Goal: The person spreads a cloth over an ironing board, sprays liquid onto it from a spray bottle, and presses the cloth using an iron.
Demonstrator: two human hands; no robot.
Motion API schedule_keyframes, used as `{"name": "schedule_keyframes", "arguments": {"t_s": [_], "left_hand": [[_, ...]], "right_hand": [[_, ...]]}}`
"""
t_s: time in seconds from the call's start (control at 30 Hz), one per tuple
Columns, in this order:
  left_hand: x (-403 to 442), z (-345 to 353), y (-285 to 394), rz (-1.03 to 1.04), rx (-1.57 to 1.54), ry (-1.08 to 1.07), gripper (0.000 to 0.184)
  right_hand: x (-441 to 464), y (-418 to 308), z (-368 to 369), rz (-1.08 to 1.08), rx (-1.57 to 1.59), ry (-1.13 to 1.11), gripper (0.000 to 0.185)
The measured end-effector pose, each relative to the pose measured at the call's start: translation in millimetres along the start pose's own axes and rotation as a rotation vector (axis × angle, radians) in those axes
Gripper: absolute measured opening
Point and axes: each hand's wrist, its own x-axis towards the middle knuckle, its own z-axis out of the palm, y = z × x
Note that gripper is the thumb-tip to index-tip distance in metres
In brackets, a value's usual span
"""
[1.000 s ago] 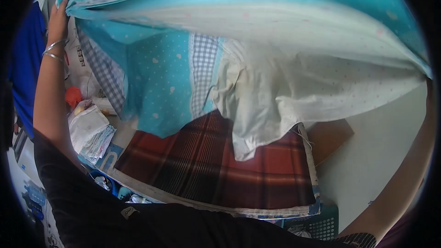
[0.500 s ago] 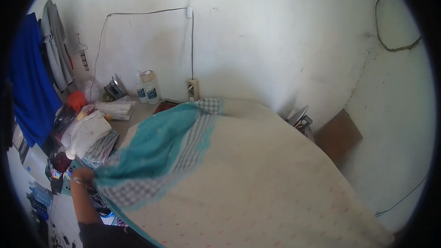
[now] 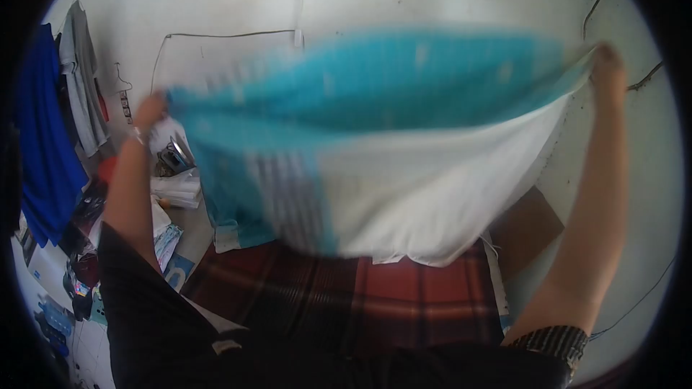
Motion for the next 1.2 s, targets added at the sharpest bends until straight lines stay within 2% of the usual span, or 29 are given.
{"name": "schedule_keyframes", "arguments": {"t_s": [0.03,0.07,0.1,0.13,0.2,0.23,0.3,0.33,0.4,0.47,0.5,0.53,0.57,0.6,0.63,0.7,0.77,0.8,0.83,0.87,0.9,0.93,0.97,1.0,1.03,1.07,1.1,1.13,1.2], "left_hand": [[41,-20,-2,0.074,0.296,0.121,0.027],[20,-47,62,-0.006,-0.018,0.273,0.03],[11,-61,91,0.013,-0.126,0.356,0.033],[21,-68,83,0.118,-0.315,0.34,0.035],[23,-78,62,0.141,-0.388,0.354,0.035],[22,-80,58,0.168,-0.463,0.37,0.035],[-11,-71,67,0.143,-0.498,0.389,0.035],[-32,-73,69,0.114,-0.551,0.421,0.035],[-78,-62,63,0.033,-0.473,0.305,0.035],[-126,-41,27,-0.119,-0.336,0.105,0.033],[-150,-24,-5,-0.108,-0.234,0.051,0.032],[-172,-4,-48,-0.065,-0.137,0.005,0.031],[-208,11,-28,-0.205,-0.267,-0.012,0.029],[-246,26,-30,-0.257,-0.218,-0.054,0.028],[-286,46,-40,-0.31,-0.166,-0.118,0.027],[-328,73,-71,-0.643,-0.351,-0.205,0.03],[-373,119,-179,-0.401,-0.071,-0.26,0.033],[-394,131,-186,-0.412,0.088,-0.249,0.031],[-411,142,-188,-0.421,0.245,-0.231,0.03],[-427,149,-198,-0.418,0.235,-0.235,0.03],[-440,155,-212,-0.644,-0.046,-0.199,0.029],[-446,159,-217,-0.864,-0.333,-0.16,0.028],[-446,155,-197,-0.865,-0.348,-0.162,0.028],[-448,145,-169,-0.953,-0.603,-0.136,0.032],[-446,134,-147,-1.034,-0.858,-0.108,0.036],[-442,129,-142,-1.034,-0.859,-0.109,0.036],[-439,125,-140,-1.103,-0.892,-0.125,0.036],[-436,124,-137,-1.17,-0.923,-0.142,0.037],[-427,120,-125,-1.146,-0.936,-0.155,0.037]], "right_hand": [[36,-10,-36,0.104,0.15,0.155,0.037],[51,4,-61,0.04,0.17,0.168,0.037],[65,18,-88,-0.025,0.191,0.179,0.037],[90,45,-108,-0.138,0.844,0.03,0.032],[64,29,-129,-0.088,1.322,0.111,0.032],[19,-3,-150,0.066,1.122,0.342,0.033],[-16,30,-161,0.169,1.08,0.336,0.04],[-29,50,-170,0.183,1.001,0.325,0.037],[-73,117,-180,0.188,0.667,0.24,0.033],[-144,186,-187,0.111,0.091,0.044,0.033],[-185,206,-190,0.008,-0.137,-0.095,0.034],[-229,192,-196,-0.05,-0.065,-0.262,0.03],[-273,178,-201,-0.094,0.018,-0.433,0.025],[-310,156,-198,0.479,0.401,-0.509,0.017],[-352,158,-194,0.644,0.419,-0.536,0.015],[-433,166,-182,0.428,0.158,-0.651,0.013],[-494,176,-169,0.268,-0.011,-0.77,0.011],[-516,184,-165,0.254,0.071,-0.88,0.012],[-529,181,-164,0.297,-0.006,-1.024,0.011],[-540,179,-163,0.339,-0.083,-1.164,0.011],[-555,192,-160,0.338,-0.09,-1.156,0.011],[-571,209,-159,0.186,-0.192,-1.284,0.011],[-569,220,-165,0.027,-0.3,-1.403,0.011],[-559,211,-168,0.026,-0.303,-1.401,0.011],[-536,182,-174,0.48,-0.209,-1.456,0.01],[-520,165,-174,0.938,-0.101,-1.463,0.009],[-519,171,-164,0.938,-0.1,-1.463,0.009],[-524,184,-150,0.973,0.064,-1.416,0.009],[-509,176,-128,1.037,0.269,-1.264,0.009]]}}
